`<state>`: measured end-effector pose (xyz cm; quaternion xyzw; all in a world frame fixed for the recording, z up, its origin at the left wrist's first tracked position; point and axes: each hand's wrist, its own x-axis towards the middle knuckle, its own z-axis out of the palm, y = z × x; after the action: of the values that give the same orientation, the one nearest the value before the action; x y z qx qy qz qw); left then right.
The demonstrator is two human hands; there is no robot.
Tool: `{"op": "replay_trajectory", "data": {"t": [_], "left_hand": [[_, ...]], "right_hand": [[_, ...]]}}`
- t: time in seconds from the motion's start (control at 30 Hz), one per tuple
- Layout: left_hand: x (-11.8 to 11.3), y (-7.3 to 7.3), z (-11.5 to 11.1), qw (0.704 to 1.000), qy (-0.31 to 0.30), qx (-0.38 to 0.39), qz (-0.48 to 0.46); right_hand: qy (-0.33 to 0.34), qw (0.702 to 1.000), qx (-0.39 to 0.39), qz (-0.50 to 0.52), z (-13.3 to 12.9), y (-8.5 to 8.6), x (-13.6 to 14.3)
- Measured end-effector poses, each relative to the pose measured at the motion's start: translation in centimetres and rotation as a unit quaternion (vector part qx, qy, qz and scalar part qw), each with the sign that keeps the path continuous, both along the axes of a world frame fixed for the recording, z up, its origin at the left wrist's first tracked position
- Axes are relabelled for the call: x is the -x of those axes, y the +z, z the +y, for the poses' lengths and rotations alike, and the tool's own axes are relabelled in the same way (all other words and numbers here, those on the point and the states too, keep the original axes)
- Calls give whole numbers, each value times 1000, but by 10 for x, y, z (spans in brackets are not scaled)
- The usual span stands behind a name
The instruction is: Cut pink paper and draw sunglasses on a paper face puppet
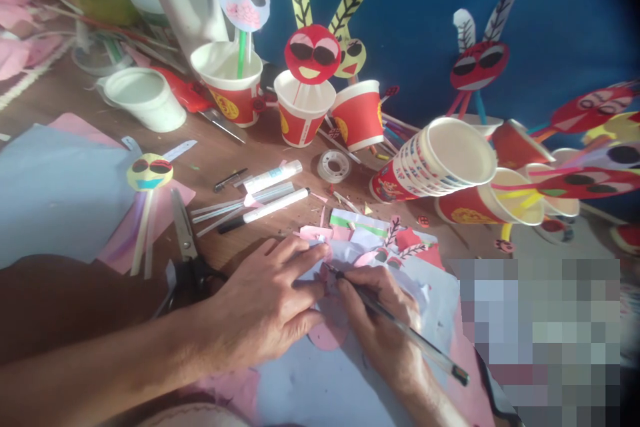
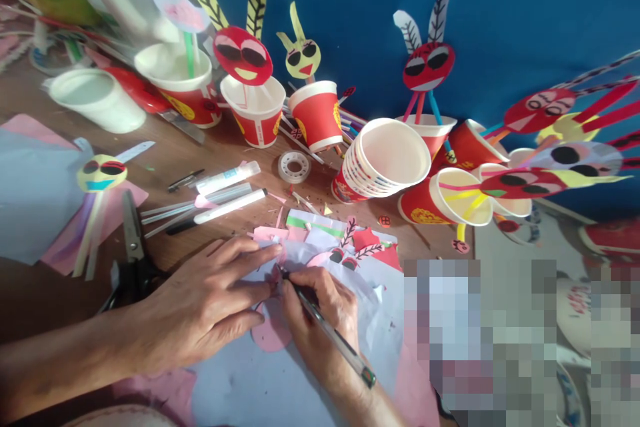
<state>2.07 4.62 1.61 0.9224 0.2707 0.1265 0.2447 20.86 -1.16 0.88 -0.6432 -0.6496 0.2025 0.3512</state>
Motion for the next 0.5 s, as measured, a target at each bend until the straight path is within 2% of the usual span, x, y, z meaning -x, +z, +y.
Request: {"op": "replay_trajectory", "data": {"t": [0.13,0.27,0.5], "left_hand": [[-1,2,1,1000,-1,15,-2],[-2,3,1,1000,2,21,-5],[-1,4,2,1000,-6,22,3]], "right_hand": [[-23,999,-6,30,-4,-5,-3],[-37,999,8,17,-9,-9,-7],[-42,999,4,12,-5,-6,-3]]}}
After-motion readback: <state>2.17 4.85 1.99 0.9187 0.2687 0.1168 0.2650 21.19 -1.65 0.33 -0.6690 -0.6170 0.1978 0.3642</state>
